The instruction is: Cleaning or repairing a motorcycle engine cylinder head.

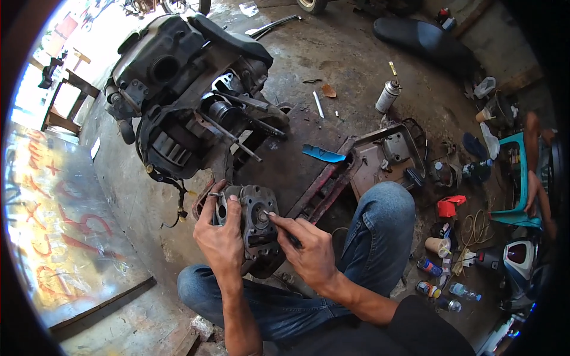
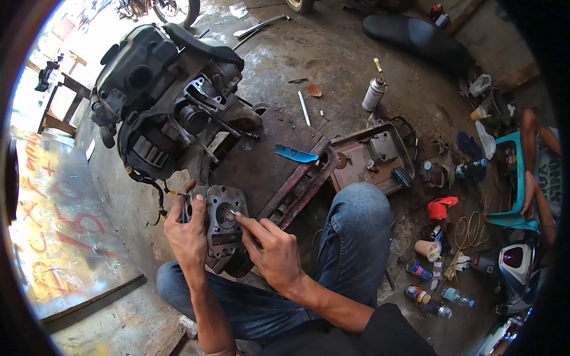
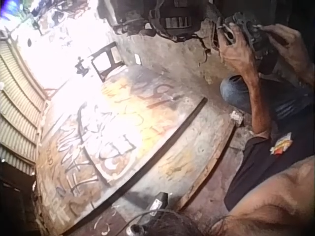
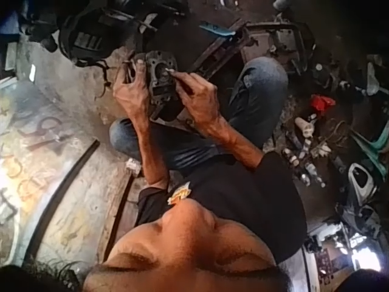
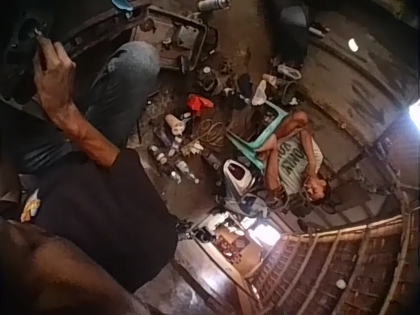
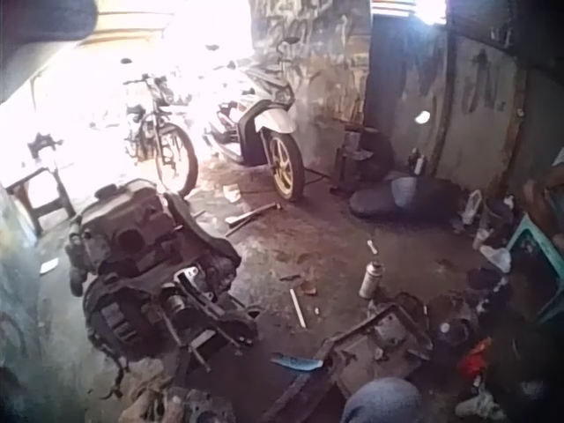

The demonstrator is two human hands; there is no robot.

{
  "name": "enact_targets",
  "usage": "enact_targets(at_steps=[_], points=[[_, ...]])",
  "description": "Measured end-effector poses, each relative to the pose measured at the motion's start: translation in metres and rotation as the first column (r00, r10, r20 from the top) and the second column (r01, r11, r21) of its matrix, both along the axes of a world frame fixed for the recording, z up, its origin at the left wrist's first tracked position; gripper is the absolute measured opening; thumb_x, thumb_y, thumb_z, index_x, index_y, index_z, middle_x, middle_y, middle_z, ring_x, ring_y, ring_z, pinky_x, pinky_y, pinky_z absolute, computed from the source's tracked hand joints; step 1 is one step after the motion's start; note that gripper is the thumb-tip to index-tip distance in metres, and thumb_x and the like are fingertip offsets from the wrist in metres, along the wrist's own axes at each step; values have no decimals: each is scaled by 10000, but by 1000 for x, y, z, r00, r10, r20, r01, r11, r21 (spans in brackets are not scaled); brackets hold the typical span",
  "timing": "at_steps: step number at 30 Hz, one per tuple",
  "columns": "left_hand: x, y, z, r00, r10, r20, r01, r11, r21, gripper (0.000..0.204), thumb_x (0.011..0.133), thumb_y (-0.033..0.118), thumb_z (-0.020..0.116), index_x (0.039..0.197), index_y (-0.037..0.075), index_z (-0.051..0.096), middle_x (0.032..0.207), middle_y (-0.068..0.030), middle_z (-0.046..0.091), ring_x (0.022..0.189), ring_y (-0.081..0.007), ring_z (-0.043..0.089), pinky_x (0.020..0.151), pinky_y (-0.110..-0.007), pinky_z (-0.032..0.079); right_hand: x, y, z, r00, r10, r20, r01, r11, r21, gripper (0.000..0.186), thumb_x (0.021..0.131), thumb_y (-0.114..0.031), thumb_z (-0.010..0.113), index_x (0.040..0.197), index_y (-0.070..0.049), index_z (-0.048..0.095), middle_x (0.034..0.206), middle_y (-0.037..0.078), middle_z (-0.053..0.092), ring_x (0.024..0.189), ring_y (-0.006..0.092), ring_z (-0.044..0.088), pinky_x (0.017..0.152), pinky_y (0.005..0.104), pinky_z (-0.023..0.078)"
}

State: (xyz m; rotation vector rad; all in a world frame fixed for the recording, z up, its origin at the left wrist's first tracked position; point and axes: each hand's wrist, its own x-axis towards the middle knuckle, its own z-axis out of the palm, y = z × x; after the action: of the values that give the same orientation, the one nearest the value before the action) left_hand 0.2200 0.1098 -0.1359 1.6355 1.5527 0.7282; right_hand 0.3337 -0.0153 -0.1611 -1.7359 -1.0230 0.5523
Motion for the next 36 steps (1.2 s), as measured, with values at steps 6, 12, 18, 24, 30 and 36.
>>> enact_targets(at_steps=[6,12,18,24,30,36], points=[[-4,1,-8,1000,-19,-9,19,994,105,366,1076,229,748,1384,33,764,1059,-101,782,973,-145,679,926,-319,555,-4,-14,4,999,6,-44,-8,999,-51,349,980,-31,771,1324,-89,780,853,155,660,688,343,691,638,442,562],[2,0,-1,1000,13,20,-13,1000,-9,371,1031,181,756,1349,-10,754,1346,-210,750,1269,-302,682,1138,-408,483,-4,-11,5,999,26,-32,-29,996,-89,349,974,14,770,1317,-54,782,887,171,726,730,285,727,678,398,572],[-7,3,-14,999,-20,31,17,997,70,365,1067,190,724,1371,-9,747,1207,-168,764,1107,-224,675,1022,-359,521,-9,-14,-3,999,12,-37,-13,1000,-26,366,978,-38,772,1339,-98,769,862,148,672,701,350,708,639,444,574],[-3,2,-6,999,-40,15,39,997,74,381,1092,219,716,1401,-3,744,1090,-131,776,1018,-161,668,964,-324,541,-5,-8,6,1000,-10,-25,10,999,-35,349,987,-44,764,1331,-99,771,869,146,679,718,354,719,643,450,579],[5,1,3,997,8,81,-6,1000,-24,383,1051,184,741,1373,-23,742,1287,-215,767,1211,-280,708,1102,-405,503,-3,-5,2,999,-8,-50,5,998,-59,331,989,-24,760,1316,-70,773,905,160,716,738,329,729,670,428,581],[1,1,-3,1000,-10,-8,11,996,90,381,1069,207,725,1375,-19,744,1180,-173,774,1103,-229,693,1033,-377,531,-5,-13,0,998,-35,-57,34,999,-28,322,981,-29,764,1299,-79,784,923,162,714,771,373,738,684,455,591]])
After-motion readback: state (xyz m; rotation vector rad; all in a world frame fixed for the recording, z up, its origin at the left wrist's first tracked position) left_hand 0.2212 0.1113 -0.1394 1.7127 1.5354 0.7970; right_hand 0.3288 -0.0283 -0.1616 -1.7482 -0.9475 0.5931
